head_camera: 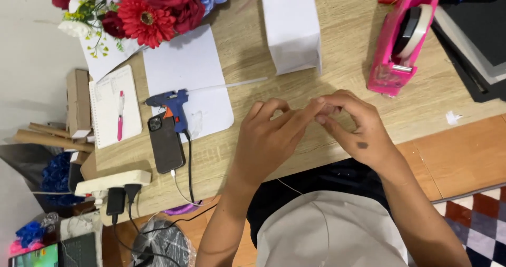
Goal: The person folds a white paper sheet into a box shape and secures the edges with clear adhesive tape. They repeatedly fold flaps, apply tape strips, and press the seams to form a small rectangular container.
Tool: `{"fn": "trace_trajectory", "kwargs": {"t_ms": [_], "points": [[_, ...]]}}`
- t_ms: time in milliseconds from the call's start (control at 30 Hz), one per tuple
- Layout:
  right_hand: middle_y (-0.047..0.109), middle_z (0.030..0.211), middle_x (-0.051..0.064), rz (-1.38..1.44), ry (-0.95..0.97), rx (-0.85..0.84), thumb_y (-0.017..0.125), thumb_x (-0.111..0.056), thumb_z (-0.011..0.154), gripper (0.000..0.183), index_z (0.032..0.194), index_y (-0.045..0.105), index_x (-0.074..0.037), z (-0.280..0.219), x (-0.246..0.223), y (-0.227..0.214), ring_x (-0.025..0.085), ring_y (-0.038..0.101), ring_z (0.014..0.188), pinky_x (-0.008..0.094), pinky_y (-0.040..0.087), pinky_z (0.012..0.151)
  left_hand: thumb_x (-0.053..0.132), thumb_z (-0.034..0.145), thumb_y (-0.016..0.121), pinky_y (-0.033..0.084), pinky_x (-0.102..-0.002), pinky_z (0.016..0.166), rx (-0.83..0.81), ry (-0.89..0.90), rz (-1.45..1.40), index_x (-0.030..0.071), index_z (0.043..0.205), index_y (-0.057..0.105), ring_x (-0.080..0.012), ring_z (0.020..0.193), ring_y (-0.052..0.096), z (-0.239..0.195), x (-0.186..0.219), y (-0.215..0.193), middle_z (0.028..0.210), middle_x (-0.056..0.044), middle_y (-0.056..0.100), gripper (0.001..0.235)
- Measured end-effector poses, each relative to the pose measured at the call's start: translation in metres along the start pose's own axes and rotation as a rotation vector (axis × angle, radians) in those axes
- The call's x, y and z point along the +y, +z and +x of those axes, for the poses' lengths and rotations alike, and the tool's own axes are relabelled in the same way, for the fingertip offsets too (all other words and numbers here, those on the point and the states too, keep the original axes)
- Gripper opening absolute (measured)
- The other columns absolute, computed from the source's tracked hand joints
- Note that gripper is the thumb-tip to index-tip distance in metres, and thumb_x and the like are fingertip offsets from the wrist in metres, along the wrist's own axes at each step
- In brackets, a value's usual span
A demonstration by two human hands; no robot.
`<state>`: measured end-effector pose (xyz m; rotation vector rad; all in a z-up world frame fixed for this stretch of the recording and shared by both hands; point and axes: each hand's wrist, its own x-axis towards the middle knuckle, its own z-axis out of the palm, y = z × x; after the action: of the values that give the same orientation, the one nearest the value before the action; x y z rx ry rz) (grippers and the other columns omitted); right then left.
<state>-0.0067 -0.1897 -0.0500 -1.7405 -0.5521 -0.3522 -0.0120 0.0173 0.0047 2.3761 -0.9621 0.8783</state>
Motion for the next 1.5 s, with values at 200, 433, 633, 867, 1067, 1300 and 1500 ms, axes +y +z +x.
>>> {"fn": "trace_trajectory", "kwargs": {"t_ms": [200, 433, 633, 867, 1067, 1300, 1500], "points": [[0.071, 0.089, 0.009, -0.158, -0.092, 0.092, 0.074, 0.006, 0.090, 0.027, 0.117, 0.074, 0.000, 0.009, -0.014, 0.007, 0.025, 0.062, 0.081, 0.038, 0.052, 0.077, 0.015, 0.096, 0.074, 0.052, -0.033, 0.079, -0.025, -0.143, -0.105, 0.020, 0.138, 0.063, -0.0216, 0.090, 0.068, -0.004, -0.005, 0.008, 0.090, 0.002, 0.077, 0.044], [0.070, 0.090, 0.014, -0.216, -0.182, 0.270, 0.075, 0.003, 0.095, 0.022, 0.116, 0.071, 0.006, 0.010, -0.005, 0.022, 0.028, 0.058, 0.082, 0.040, 0.051, 0.078, 0.016, 0.090, 0.080, 0.056, -0.031, 0.080, -0.002, -0.306, -0.374, 0.018, 0.100, 0.074, -0.0188, 0.086, 0.070, 0.008, -0.018, 0.014, 0.085, 0.003, 0.077, 0.012], [0.066, 0.093, 0.015, -0.064, -0.007, 0.449, 0.074, 0.007, 0.101, 0.021, 0.121, 0.069, 0.008, 0.019, 0.009, 0.035, 0.017, 0.055, 0.084, 0.032, 0.046, 0.076, 0.011, 0.088, 0.079, 0.053, -0.026, 0.070, 0.040, -0.478, -0.476, 0.016, 0.093, 0.074, -0.0137, 0.084, 0.064, 0.008, -0.042, 0.021, 0.082, 0.003, 0.071, 0.009], [0.070, 0.091, 0.013, 0.045, 0.012, 0.380, 0.082, 0.005, 0.093, 0.020, 0.109, 0.071, 0.004, 0.032, 0.001, 0.044, 0.017, 0.059, 0.082, 0.028, 0.046, 0.076, 0.022, 0.095, 0.075, 0.052, -0.030, 0.083, -0.205, -0.694, -1.045, 0.012, 0.141, 0.061, -0.0186, 0.105, 0.065, 0.008, -0.062, 0.021, 0.128, -0.010, 0.068, 0.050], [0.072, 0.095, 0.012, 0.008, 0.009, 0.398, 0.080, 0.003, 0.097, 0.028, 0.120, 0.065, 0.002, 0.036, 0.000, 0.045, 0.014, 0.060, 0.082, 0.028, 0.042, 0.074, 0.018, 0.094, 0.078, 0.057, -0.031, 0.096, -0.236, -0.739, -1.394, 0.006, 0.130, 0.070, -0.0143, 0.106, 0.068, 0.003, -0.067, 0.022, 0.117, -0.011, 0.074, 0.039], [0.074, 0.099, 0.011, -0.112, 0.034, 0.425, 0.081, 0.001, 0.098, 0.030, 0.125, 0.070, -0.002, 0.034, 0.006, 0.048, 0.017, 0.058, 0.086, 0.029, 0.041, 0.076, 0.022, 0.094, 0.079, 0.059, -0.029, 0.089, -0.161, -0.794, -1.289, 0.005, 0.120, 0.075, -0.0129, 0.095, 0.069, 0.002, -0.067, 0.037, 0.105, -0.010, 0.075, 0.031], [0.077, 0.095, 0.010, -0.280, 0.050, 0.430, 0.085, -0.003, 0.097, 0.026, 0.120, 0.074, -0.004, 0.040, 0.004, 0.044, 0.020, 0.059, 0.085, 0.030, 0.044, 0.074, 0.023, 0.099, 0.073, 0.054, -0.021, 0.073, -0.107, -0.748, -0.836, 0.016, 0.112, 0.078, -0.0060, 0.083, 0.067, 0.013, -0.066, 0.036, 0.094, -0.001, 0.075, 0.016]]}}
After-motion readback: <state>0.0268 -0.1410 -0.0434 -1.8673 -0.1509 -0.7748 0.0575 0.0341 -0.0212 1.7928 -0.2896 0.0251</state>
